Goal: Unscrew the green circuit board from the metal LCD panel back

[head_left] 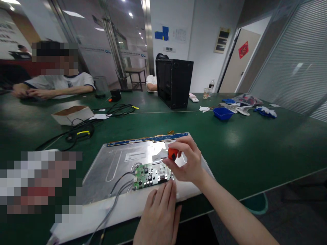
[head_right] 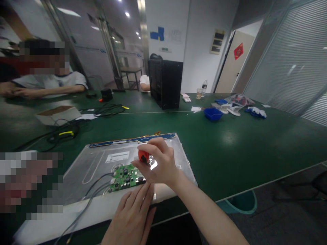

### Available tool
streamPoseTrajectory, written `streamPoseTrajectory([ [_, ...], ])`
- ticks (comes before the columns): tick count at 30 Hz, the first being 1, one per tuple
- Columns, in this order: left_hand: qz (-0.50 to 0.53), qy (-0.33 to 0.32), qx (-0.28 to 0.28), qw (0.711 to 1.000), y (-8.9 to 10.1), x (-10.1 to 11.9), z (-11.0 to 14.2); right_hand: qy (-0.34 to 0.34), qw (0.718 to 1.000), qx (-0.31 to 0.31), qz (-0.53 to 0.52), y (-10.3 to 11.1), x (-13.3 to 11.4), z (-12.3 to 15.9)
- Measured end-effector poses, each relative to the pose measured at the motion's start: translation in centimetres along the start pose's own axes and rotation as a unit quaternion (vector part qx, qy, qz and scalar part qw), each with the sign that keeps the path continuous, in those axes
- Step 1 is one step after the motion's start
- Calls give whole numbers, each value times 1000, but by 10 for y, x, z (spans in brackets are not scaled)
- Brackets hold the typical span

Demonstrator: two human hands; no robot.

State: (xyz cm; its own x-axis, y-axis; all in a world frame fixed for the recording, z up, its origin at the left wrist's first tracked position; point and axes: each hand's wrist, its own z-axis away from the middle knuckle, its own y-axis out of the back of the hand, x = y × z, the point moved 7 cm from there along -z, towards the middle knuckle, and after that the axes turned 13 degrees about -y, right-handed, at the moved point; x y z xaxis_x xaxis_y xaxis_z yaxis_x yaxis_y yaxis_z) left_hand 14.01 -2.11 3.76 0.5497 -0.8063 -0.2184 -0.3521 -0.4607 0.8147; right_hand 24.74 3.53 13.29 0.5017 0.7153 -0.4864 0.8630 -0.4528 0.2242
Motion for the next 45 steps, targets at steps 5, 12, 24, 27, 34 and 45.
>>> streamPoseTrajectory([
  [5,24,14,-3,1000,-3,-1,2,7,1000,-5,13,-2,-3,-3],
  [12,59,23,10,998,11,-17,-1,13,1000,-28,0,-3,-7,-4],
  [24,302,-28,-184,935,3,-80,-60,-23,999,6,41,-2,0,-1],
  [27,358,-32,-199,912,-11,-83,-60,-29,999,6,30,-2,3,-1],
  [34,332,-38,-146,931,-12,-75,-55,-60,996,-21,-59,-10,9,4],
  [45,275,-8,-139,951,-26,-71,-44,-19,999,-37,16,-7,-5,1],
])
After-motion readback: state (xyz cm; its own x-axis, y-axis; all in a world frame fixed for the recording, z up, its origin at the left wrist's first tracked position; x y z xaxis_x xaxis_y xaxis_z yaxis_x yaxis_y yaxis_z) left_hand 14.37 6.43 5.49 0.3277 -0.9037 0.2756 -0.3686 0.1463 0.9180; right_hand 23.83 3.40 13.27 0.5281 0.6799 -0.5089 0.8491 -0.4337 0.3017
